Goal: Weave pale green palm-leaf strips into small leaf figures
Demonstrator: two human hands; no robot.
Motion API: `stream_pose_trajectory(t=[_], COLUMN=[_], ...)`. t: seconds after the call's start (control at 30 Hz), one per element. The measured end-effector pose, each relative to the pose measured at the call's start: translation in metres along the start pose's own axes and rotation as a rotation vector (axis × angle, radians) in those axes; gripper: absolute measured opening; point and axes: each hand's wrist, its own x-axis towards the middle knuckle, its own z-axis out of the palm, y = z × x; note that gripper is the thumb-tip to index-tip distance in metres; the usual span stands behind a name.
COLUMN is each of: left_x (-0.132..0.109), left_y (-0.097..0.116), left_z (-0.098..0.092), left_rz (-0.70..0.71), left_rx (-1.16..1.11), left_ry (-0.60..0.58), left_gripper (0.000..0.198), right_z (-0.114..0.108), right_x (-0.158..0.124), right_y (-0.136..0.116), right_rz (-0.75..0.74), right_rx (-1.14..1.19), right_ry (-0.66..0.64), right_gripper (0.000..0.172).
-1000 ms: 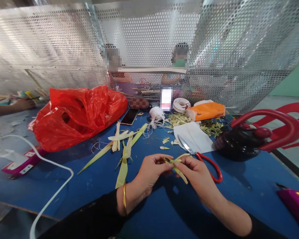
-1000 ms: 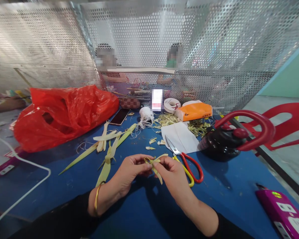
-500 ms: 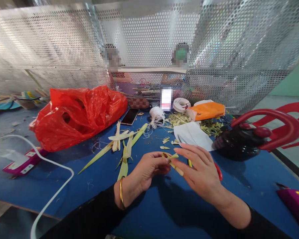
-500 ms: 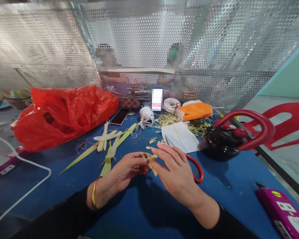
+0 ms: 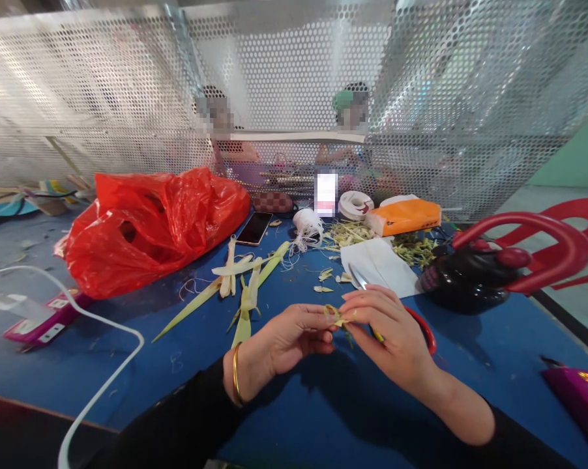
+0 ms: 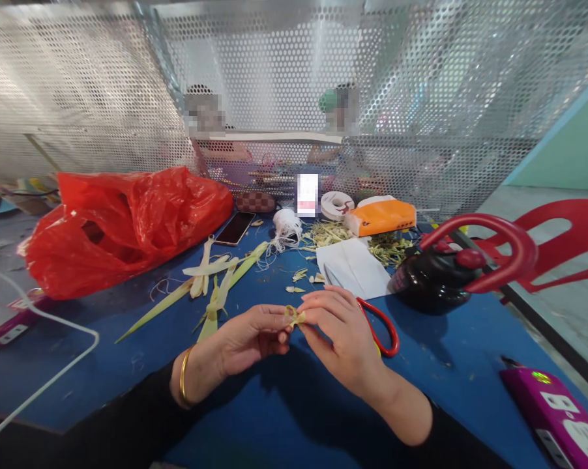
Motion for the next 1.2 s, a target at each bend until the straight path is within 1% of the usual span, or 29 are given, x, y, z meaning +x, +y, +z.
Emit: stream_pose_trajectory(t=[0.07,0.13,0.33,0.43,0.53,0.6,0.67,0.8,0.9,1.03,1.13,1.2], left_x=[0.0,0.0,-0.001,-0.001,0.0,0.0,0.001,0.002,0.002,0.001,0.001,0.002], left_y=[-0.001,-0.001,-0.001,-0.001,-0.001,-0.002,-0.002,-0.003,-0.002,-0.001,-0.004,-0.008], left_z=[0.0,0.0,0.002,0.002,0.002,0.002,0.002,0.003,0.005,0.007,0.008,0.008], left_rz=[-0.026,-0.009,0.216,0.242,0.251,0.25,0.258,0.311,0.356,0.389,0.387,0.4], left_rx=[-0.031,-0.003,0.281,0.357,0.379,0.394,0.427,0.495,0.545,0.551,0.507,0.491], left_ry=[-0.019,-0.011,0.049,0.054,0.042,0.043,0.051,0.05,0.056,0.052,0.052,0.07], left_gripper=[0.02,0.022,0.029,0.026,0.019,0.017,0.016,0.014,0.013,0.016,0.016,0.016], right_z=[0.001,0.001,0.002,0.001,-0.001,-0.001,-0.002,-0.001,0.002,0.007,0.011,0.012], right_x=[0.0,-0.001,-0.001,0.0,0.002,0.002,0.002,0.001,0.0,-0.002,-0.002,-0.001], right_y=[-0.002,-0.005,-0.012,-0.012,-0.011,-0.012,-0.012,-0.014,-0.012,-0.008,-0.007,-0.009], right_rz=[0.038,0.101,0.427,0.525,0.611,0.645,0.643,0.616,0.655,0.746,0.757,0.761], right_rx=[0.057,0.134,0.36,0.445,0.488,0.483,0.455,0.372,0.33,0.389,0.463,0.459], right_ry=[0.015,0.014,-0.016,-0.04,-0.066,-0.078,-0.083,-0.078,-0.107,-0.129,-0.122,-0.105], right_gripper=[0.014,0.013,0.01,0.009,0.009,0.01,0.011,0.011,0.011,0.008,0.013,0.013])
